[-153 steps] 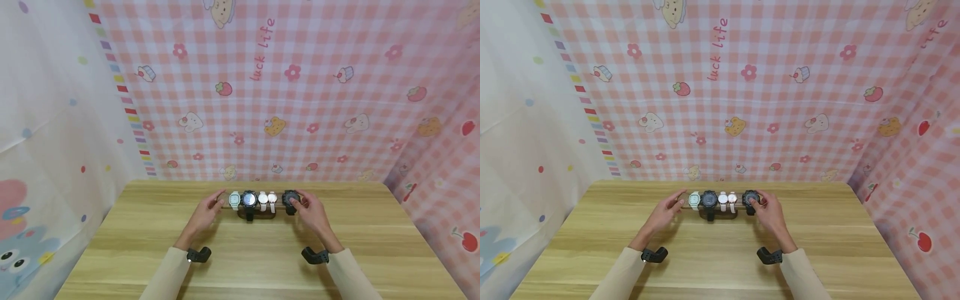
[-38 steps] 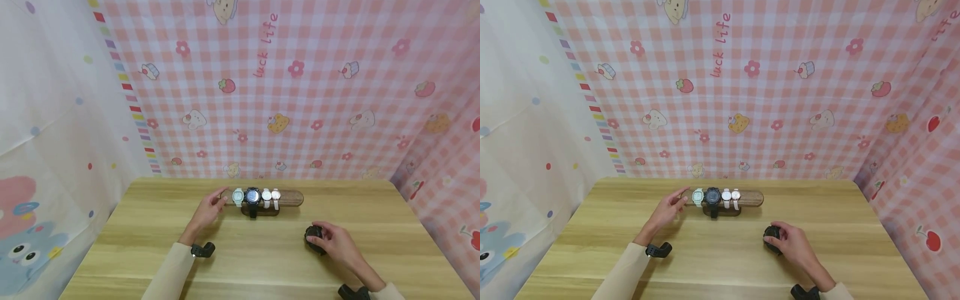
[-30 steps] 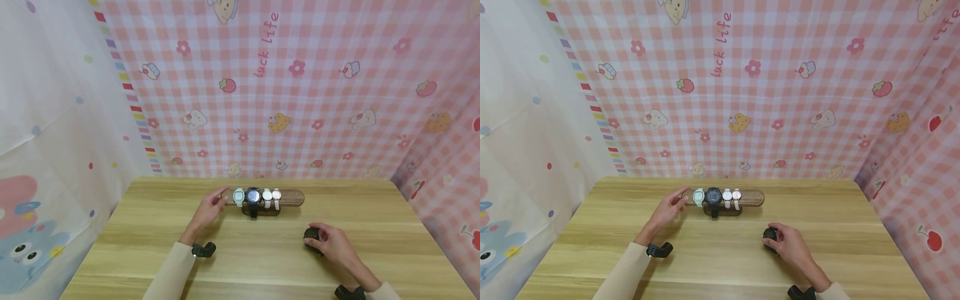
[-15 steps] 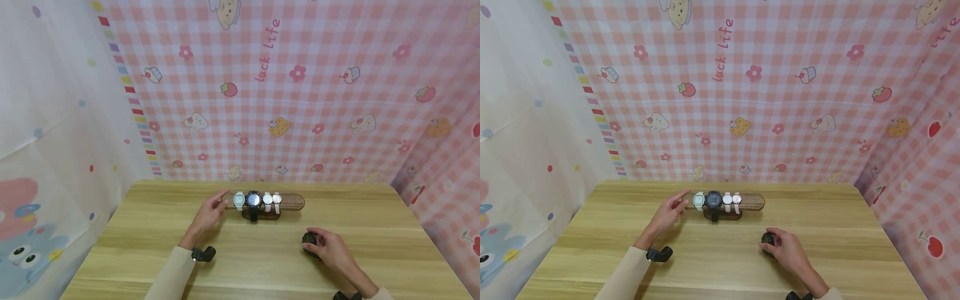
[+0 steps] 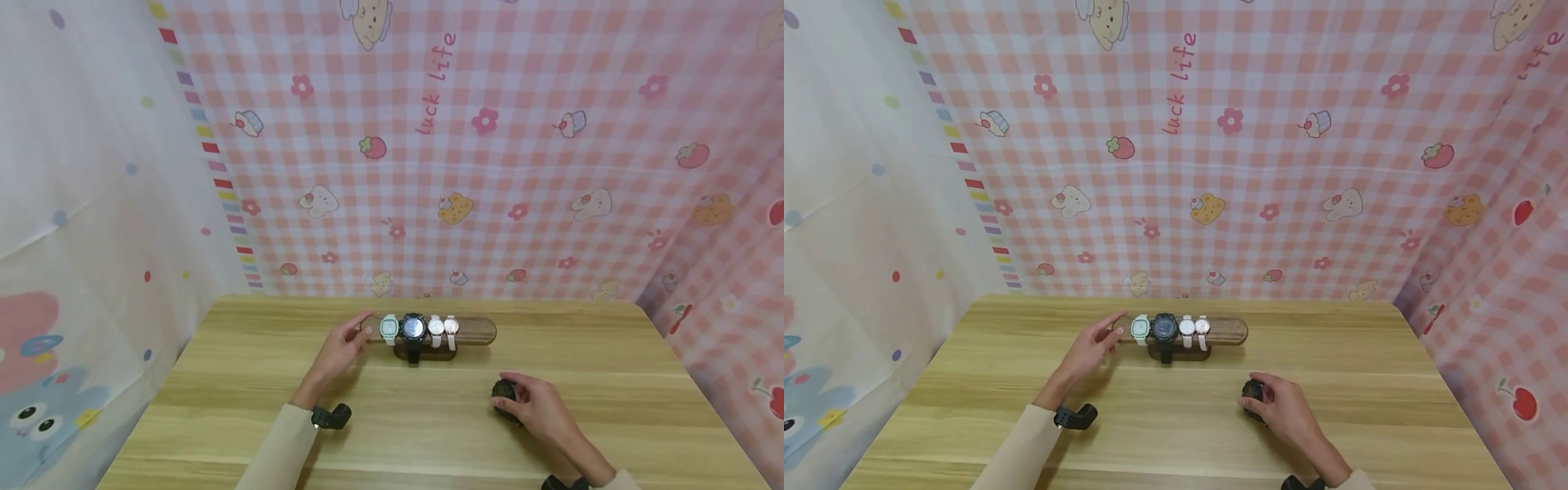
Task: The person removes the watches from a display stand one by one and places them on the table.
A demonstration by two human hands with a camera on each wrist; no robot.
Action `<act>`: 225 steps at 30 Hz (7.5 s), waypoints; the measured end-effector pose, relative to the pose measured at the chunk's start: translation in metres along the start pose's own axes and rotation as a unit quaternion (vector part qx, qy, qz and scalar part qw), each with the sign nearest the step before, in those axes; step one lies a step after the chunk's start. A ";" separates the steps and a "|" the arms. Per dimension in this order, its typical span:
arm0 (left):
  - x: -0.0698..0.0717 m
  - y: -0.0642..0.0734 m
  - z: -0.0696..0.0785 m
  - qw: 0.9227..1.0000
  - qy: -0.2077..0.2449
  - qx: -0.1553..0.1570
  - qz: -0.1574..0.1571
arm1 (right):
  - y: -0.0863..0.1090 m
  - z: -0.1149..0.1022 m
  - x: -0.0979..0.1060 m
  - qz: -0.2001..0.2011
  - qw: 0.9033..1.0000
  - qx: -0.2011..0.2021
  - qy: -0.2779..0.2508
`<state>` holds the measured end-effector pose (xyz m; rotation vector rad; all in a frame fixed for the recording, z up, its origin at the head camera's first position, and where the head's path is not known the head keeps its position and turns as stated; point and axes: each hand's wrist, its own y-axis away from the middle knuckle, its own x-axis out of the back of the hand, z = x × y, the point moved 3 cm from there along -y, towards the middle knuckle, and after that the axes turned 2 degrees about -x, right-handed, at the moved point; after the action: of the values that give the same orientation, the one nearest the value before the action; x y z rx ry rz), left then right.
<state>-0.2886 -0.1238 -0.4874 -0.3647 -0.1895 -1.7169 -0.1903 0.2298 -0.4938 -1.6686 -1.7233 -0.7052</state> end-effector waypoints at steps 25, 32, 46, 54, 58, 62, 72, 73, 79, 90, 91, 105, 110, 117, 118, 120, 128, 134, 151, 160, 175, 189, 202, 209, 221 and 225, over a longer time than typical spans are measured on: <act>0.001 -0.002 -0.005 1.000 -0.002 -0.008 -0.008 | -0.041 -0.033 0.011 0.043 0.994 0.078 -0.057; 0.001 -0.002 -0.006 1.000 0.000 -0.010 -0.011 | -0.064 -0.048 0.002 0.039 0.994 0.081 -0.060; 0.002 -0.003 -0.007 1.000 0.001 -0.010 -0.016 | -0.091 -0.073 -0.008 0.013 0.996 0.070 -0.059; 0.002 -0.004 -0.008 1.000 0.005 -0.014 -0.017 | -0.094 -0.077 -0.013 0.016 0.998 0.064 -0.013; 0.000 -0.004 -0.007 1.000 0.007 -0.010 -0.006 | -0.095 -0.077 -0.015 0.019 0.998 0.057 0.002; 0.001 0.003 0.008 1.000 0.007 -0.008 -0.008 | -0.095 -0.078 -0.015 0.021 0.998 0.061 0.011; 0.001 -0.005 -0.010 1.000 0.004 -0.012 -0.018 | -0.093 -0.077 -0.012 0.014 0.999 0.045 0.011; 0.001 -0.005 -0.010 1.000 0.006 -0.011 -0.018 | -0.093 -0.077 -0.012 0.012 0.999 0.044 0.011; 0.002 -0.004 -0.010 1.000 0.002 -0.006 -0.017 | -0.094 -0.079 -0.014 0.015 0.999 0.046 0.013; 0.002 -0.004 -0.008 1.000 0.000 -0.002 -0.018 | -0.093 -0.082 -0.016 0.045 0.997 0.055 0.024; 0.002 -0.004 -0.008 1.000 0.000 -0.002 -0.018 | -0.093 -0.082 -0.016 0.046 0.997 0.057 0.025; 0.003 -0.004 -0.009 1.000 0.002 -0.001 -0.021 | -0.093 -0.072 -0.009 0.040 0.999 0.023 0.006; 0.003 -0.003 -0.009 1.000 0.005 -0.001 -0.022 | -0.092 -0.066 -0.005 0.044 0.999 0.026 0.004; 0.002 -0.003 -0.010 1.000 0.004 -0.003 -0.017 | -0.091 -0.058 0.002 0.044 0.999 0.021 -0.003; 0.002 -0.003 -0.010 1.000 0.004 -0.004 -0.018 | -0.090 -0.057 0.003 0.043 0.999 0.020 -0.005; 0.002 -0.003 -0.010 1.000 0.005 -0.004 -0.018 | -0.090 -0.054 0.005 0.042 0.999 0.021 -0.008; 0.002 -0.003 -0.010 1.000 0.005 -0.001 -0.018 | -0.087 -0.042 0.014 0.052 0.998 0.029 -0.010; 0.001 -0.002 -0.009 1.000 0.005 0.003 -0.019 | -0.086 -0.033 0.018 0.042 0.998 0.038 -0.010; 0.002 -0.002 -0.009 1.000 0.005 0.004 -0.017 | -0.085 -0.017 0.023 0.032 0.996 0.033 -0.080; 0.002 -0.003 -0.010 1.000 0.009 0.004 -0.016 | -0.083 -0.011 0.022 0.030 0.992 -0.006 -0.124; 0.004 -0.006 -0.005 1.000 0.006 -0.005 -0.017 | -0.081 -0.006 0.034 0.050 0.983 -0.039 -0.173; 0.000 -0.006 -0.011 1.000 0.012 0.002 0.003 | -0.065 -0.013 0.046 0.063 0.987 -0.008 -0.151; -0.001 -0.004 -0.008 1.000 0.005 0.007 0.005 | -0.050 -0.037 0.045 0.050 0.990 0.026 -0.126; 0.002 -0.004 -0.009 1.000 0.012 -0.001 -0.016 | -0.036 -0.055 0.036 0.029 0.990 0.062 -0.124; 0.002 -0.003 -0.009 1.000 0.010 0.004 -0.020 | -0.026 -0.065 -0.003 -0.024 0.993 0.057 -0.102; 0.002 -0.004 -0.010 1.000 0.007 0.002 -0.020 | -0.026 -0.063 -0.014 -0.035 0.993 0.055 -0.097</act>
<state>-0.2939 -0.1284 -0.4956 -0.3473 -0.1905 -1.7588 -0.2115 0.1720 -0.4613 -1.6534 -1.9264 -0.4831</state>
